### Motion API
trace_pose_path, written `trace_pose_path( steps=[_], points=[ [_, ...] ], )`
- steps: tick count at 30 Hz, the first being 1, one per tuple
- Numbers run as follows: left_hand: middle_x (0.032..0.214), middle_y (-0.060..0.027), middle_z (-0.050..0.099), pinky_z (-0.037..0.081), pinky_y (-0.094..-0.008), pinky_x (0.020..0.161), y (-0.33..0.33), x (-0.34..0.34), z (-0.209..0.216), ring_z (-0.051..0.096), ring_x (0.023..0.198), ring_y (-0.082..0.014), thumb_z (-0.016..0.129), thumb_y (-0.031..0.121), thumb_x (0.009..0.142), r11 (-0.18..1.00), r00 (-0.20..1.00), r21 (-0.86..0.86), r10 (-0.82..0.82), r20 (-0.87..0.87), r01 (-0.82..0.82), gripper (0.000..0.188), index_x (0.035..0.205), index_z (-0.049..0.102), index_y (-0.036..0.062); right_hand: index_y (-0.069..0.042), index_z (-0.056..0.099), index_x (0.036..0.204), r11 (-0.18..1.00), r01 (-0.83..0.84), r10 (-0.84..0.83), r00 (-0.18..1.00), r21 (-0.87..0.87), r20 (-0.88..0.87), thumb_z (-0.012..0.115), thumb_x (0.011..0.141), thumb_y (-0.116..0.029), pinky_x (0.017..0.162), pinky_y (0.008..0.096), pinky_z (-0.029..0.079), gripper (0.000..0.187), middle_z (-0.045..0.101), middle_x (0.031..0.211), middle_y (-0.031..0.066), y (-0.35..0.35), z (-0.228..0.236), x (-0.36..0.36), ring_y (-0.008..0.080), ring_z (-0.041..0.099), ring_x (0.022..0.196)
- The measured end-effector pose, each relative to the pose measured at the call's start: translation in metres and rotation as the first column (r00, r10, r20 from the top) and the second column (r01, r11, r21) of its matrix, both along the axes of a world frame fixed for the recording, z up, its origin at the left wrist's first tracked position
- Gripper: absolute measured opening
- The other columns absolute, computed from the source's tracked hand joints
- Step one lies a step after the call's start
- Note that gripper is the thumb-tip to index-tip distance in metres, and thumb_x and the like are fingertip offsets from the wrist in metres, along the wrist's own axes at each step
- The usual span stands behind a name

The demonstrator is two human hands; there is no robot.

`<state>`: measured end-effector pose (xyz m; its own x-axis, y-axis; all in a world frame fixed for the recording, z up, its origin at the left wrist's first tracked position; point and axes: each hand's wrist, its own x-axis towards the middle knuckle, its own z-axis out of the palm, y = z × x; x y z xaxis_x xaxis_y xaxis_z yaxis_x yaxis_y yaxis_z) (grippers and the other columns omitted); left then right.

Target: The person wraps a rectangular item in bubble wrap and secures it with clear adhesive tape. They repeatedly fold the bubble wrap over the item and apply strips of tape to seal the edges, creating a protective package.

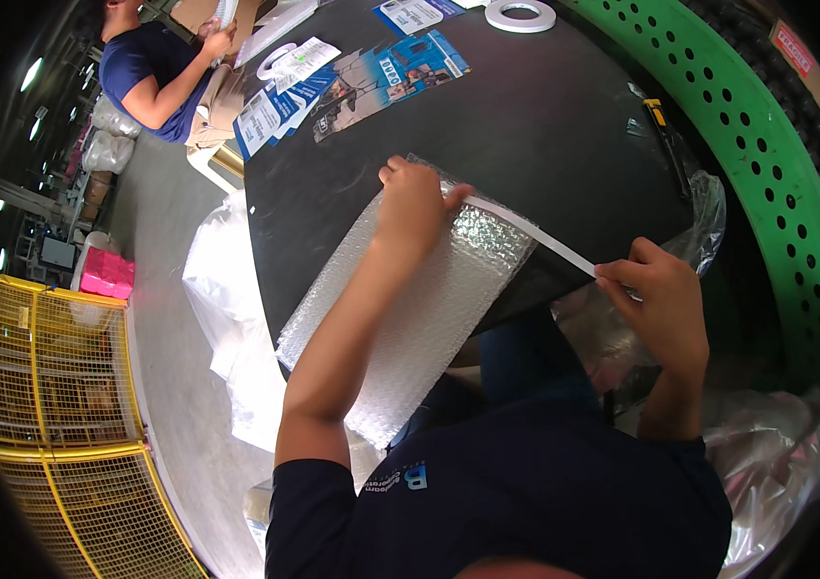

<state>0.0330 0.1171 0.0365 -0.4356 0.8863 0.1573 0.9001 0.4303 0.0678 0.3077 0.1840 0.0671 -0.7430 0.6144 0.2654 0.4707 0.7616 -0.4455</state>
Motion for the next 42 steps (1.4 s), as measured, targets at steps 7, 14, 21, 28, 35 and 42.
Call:
trace_pose_path(
  steps=[7, 14, 21, 28, 35, 42],
  points=[
    [0.132, -0.0480, 0.023, 0.022, -0.0570, 0.108, 0.006, 0.038, -0.004, 0.020, 0.129, -0.0583, 0.057, 0.079, 0.067, 0.954, 0.982, -0.291, 0.117, 0.151, -0.069, 0.129, 0.123, 0.023, -0.0324, -0.011, 0.070, 0.081, 1.000, 0.010, -0.010, 1.000, 0.001, 0.009, 0.069, 0.076, -0.017, 0.052, 0.0390, 0.039, 0.008, 0.049, 0.070, 0.0081, -0.004, 0.000, 0.001, 0.0270, 0.054, 0.057],
    [0.133, -0.0465, 0.027, 0.024, -0.0573, 0.107, -0.002, 0.032, -0.009, 0.024, 0.131, -0.0542, 0.053, 0.079, 0.070, 0.970, 0.978, -0.207, 0.157, 0.136, -0.127, 0.124, 0.126, 0.028, -0.0283, -0.010, 0.070, 0.079, 0.999, -0.029, 0.030, 0.999, 0.028, -0.024, 0.069, 0.077, -0.018, 0.053, 0.0394, 0.039, 0.009, 0.048, 0.067, 0.0094, 0.007, 0.014, -0.006, 0.0283, 0.054, 0.058],
    [0.130, -0.0385, 0.039, 0.027, -0.0586, 0.105, -0.010, -0.014, -0.022, 0.031, 0.129, -0.0478, 0.045, 0.066, 0.085, 0.914, 0.909, -0.002, 0.403, 0.110, -0.405, 0.099, 0.124, 0.034, -0.0249, -0.004, 0.071, 0.081, 0.808, -0.585, 0.576, 0.809, -0.070, -0.117, 0.069, 0.079, -0.015, 0.057, 0.0307, 0.042, 0.011, 0.061, 0.068, 0.0090, 0.108, 0.028, -0.093, 0.0218, 0.056, 0.061],
    [0.114, -0.0198, 0.053, 0.039, -0.0504, 0.097, -0.013, -0.024, -0.022, 0.047, 0.112, -0.0369, 0.063, 0.032, 0.085, 0.843, 0.925, 0.409, 0.380, 0.004, -0.348, 0.043, 0.118, 0.055, 0.0054, -0.008, 0.074, 0.087, 0.686, -0.726, 0.728, 0.683, -0.049, 0.061, 0.074, 0.075, -0.016, 0.070, 0.0314, 0.046, 0.015, 0.060, 0.077, 0.0055, 0.194, -0.035, -0.170, 0.0181, 0.057, 0.077],
    [0.089, -0.0098, 0.061, 0.049, -0.0365, 0.078, -0.023, -0.038, -0.016, 0.057, 0.089, -0.0286, 0.068, 0.003, 0.075, 0.776, 0.815, 0.552, -0.512, 0.272, 0.304, 0.017, 0.091, 0.064, 0.0045, -0.007, 0.069, 0.084, 0.624, -0.781, 0.760, 0.595, 0.035, -0.261, 0.071, 0.073, -0.011, 0.078, 0.0349, 0.044, 0.012, 0.063, 0.083, 0.0054, 0.090, -0.022, -0.188, 0.0244, 0.057, 0.085],
    [0.085, -0.0081, 0.061, 0.049, -0.0365, 0.075, -0.019, -0.038, -0.020, 0.059, 0.085, -0.0264, 0.072, 0.006, 0.075, 0.822, 0.807, 0.500, -0.478, 0.347, 0.273, 0.010, 0.084, 0.068, 0.0059, -0.008, 0.064, 0.075, 0.662, -0.749, 0.738, 0.648, 0.015, -0.188, 0.067, 0.074, -0.011, 0.075, 0.0360, 0.040, 0.005, 0.061, 0.076, 0.0018, 0.089, -0.055, -0.193, 0.0211, 0.055, 0.079]
  ],
)
